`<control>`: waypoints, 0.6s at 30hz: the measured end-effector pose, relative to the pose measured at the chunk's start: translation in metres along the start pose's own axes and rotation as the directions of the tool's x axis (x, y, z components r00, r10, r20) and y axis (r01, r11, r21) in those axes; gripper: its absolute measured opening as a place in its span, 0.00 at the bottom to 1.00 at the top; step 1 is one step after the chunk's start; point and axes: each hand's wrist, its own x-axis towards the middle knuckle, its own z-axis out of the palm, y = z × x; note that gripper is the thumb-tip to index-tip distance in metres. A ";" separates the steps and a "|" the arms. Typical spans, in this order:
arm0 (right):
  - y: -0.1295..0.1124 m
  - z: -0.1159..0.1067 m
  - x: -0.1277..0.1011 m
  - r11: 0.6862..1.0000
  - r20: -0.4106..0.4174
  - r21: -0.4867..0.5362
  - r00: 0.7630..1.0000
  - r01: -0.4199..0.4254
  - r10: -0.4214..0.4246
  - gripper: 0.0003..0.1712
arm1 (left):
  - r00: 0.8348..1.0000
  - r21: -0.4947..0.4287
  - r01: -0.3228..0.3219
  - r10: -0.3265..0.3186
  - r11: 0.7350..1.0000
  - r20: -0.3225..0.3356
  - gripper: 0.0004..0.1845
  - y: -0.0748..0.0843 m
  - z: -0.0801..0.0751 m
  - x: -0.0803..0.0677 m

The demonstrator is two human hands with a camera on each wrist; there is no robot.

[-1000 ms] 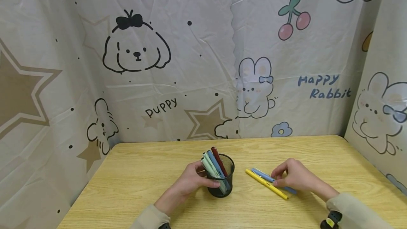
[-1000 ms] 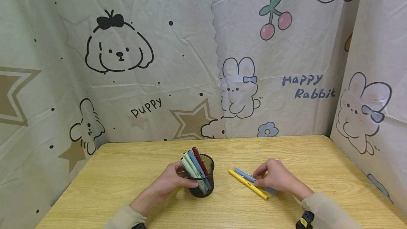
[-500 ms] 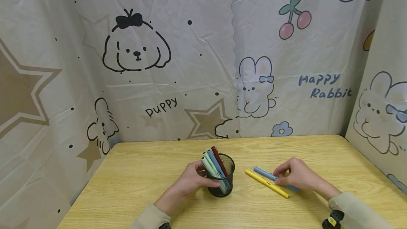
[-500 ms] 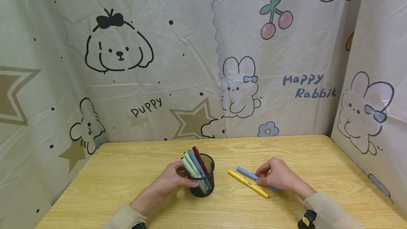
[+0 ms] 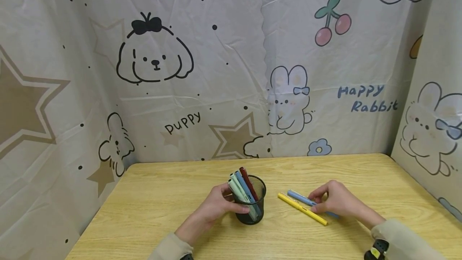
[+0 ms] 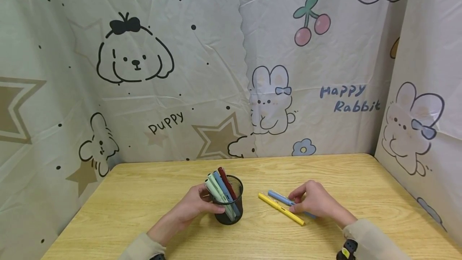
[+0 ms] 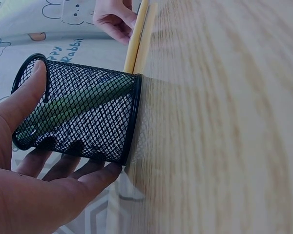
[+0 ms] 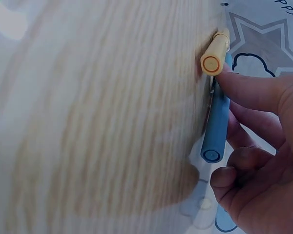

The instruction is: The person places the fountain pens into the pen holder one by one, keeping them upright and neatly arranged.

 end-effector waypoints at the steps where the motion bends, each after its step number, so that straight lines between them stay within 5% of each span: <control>1: 0.000 0.000 0.000 1.000 -0.003 0.002 1.000 -0.008 0.008 0.17 | 1.000 0.001 0.002 -0.002 1.000 0.000 0.34 0.000 0.000 0.000; 18: -0.002 0.003 -0.001 0.999 -0.024 0.021 0.999 -0.044 0.045 0.16 | 1.000 0.001 0.005 -0.005 1.000 0.000 0.34 -0.001 0.000 0.001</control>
